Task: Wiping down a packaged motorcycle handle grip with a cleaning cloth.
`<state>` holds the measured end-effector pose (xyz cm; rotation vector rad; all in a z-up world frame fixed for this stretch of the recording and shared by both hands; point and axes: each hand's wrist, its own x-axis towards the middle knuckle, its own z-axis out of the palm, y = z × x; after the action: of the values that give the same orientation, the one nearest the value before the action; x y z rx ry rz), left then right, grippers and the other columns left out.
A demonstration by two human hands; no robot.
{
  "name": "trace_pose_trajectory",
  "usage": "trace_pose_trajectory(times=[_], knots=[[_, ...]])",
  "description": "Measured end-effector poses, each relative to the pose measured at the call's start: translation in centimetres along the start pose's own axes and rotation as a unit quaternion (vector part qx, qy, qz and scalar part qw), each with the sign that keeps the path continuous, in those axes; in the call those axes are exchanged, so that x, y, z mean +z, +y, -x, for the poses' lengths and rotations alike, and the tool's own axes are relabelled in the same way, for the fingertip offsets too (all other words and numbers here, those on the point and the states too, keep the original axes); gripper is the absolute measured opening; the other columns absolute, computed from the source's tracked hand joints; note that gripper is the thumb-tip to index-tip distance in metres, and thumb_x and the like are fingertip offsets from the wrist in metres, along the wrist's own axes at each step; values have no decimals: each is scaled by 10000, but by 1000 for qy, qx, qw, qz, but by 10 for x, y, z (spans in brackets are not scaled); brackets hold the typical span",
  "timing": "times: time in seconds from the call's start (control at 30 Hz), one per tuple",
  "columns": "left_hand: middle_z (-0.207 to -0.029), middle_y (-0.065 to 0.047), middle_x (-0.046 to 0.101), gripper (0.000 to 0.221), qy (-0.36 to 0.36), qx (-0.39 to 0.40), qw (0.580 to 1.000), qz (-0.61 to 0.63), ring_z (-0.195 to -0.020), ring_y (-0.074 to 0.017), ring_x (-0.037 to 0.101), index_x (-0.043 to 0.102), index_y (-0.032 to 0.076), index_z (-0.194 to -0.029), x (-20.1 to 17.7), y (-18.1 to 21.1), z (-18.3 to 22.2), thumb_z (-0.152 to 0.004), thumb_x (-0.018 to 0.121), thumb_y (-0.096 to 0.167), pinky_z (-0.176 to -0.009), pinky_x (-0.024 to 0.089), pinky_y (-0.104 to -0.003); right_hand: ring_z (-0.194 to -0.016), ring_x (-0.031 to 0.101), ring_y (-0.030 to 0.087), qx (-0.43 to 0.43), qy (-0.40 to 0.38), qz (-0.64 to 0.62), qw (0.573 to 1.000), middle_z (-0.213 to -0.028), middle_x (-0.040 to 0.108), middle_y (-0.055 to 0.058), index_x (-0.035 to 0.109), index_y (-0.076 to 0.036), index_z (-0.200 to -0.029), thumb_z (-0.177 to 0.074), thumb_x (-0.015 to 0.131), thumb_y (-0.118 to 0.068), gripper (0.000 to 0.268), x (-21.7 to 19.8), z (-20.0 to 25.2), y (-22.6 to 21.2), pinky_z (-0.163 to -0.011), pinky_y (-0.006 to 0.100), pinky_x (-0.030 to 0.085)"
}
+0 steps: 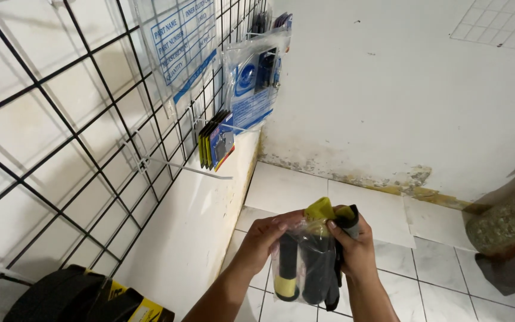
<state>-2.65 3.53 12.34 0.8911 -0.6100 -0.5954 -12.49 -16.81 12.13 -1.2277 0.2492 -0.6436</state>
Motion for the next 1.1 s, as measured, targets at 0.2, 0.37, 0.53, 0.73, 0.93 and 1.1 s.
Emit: trace_pose_trajectory(times=[0.2,0.37,0.53,0.73,0.93,1.1], knots=[[-1070,-161,763,456,37,-12,996,75,-957,-215,711,731,-31,-1237,6,5,0,-987,614,333,-832,557,-320,-878,615,202,-11,-1,39,999,-1016,698,117,689,31,-1150,-865,678,102,294,-5,-1,5,-811,314,493],[-1055,-139,781,466,56,-27,988,141,-880,-176,721,688,-25,-1300,8,-10,-1,-1000,628,327,-771,568,-313,-837,612,169,-26,68,84,994,-977,699,95,704,-2,-1151,-917,669,47,241,-6,0,-7,-780,284,498],[-1224,-205,755,544,161,-51,979,117,-1111,-304,708,674,6,-1318,17,-3,-5,-951,575,395,-1000,586,-505,-1266,481,360,-273,45,252,928,-1521,371,227,396,-45,-1443,-873,450,-185,590,23,42,-52,-783,418,633],[-1167,-117,713,346,99,31,984,147,-1023,-156,644,673,-28,-1299,37,-13,7,-1053,532,170,-922,497,-292,-1250,466,290,-428,-126,519,729,-1381,635,4,752,-163,-1222,-783,684,-71,454,64,67,-25,-1072,389,383],[-857,-38,652,487,92,29,994,51,-684,-57,456,665,-47,-1289,41,-9,15,-1092,430,332,-622,382,-231,-1223,546,278,-381,-100,477,785,-1286,675,1,770,-117,-1118,-727,706,-11,410,49,55,-34,-1067,401,460],[-1241,-236,723,530,77,42,995,37,-1103,-284,704,617,-31,-1334,34,-7,15,-1051,423,372,-972,585,-421,-1149,621,272,-276,-58,464,840,-1296,683,95,746,-38,-1159,-697,617,129,507,22,25,-42,-955,344,544]])
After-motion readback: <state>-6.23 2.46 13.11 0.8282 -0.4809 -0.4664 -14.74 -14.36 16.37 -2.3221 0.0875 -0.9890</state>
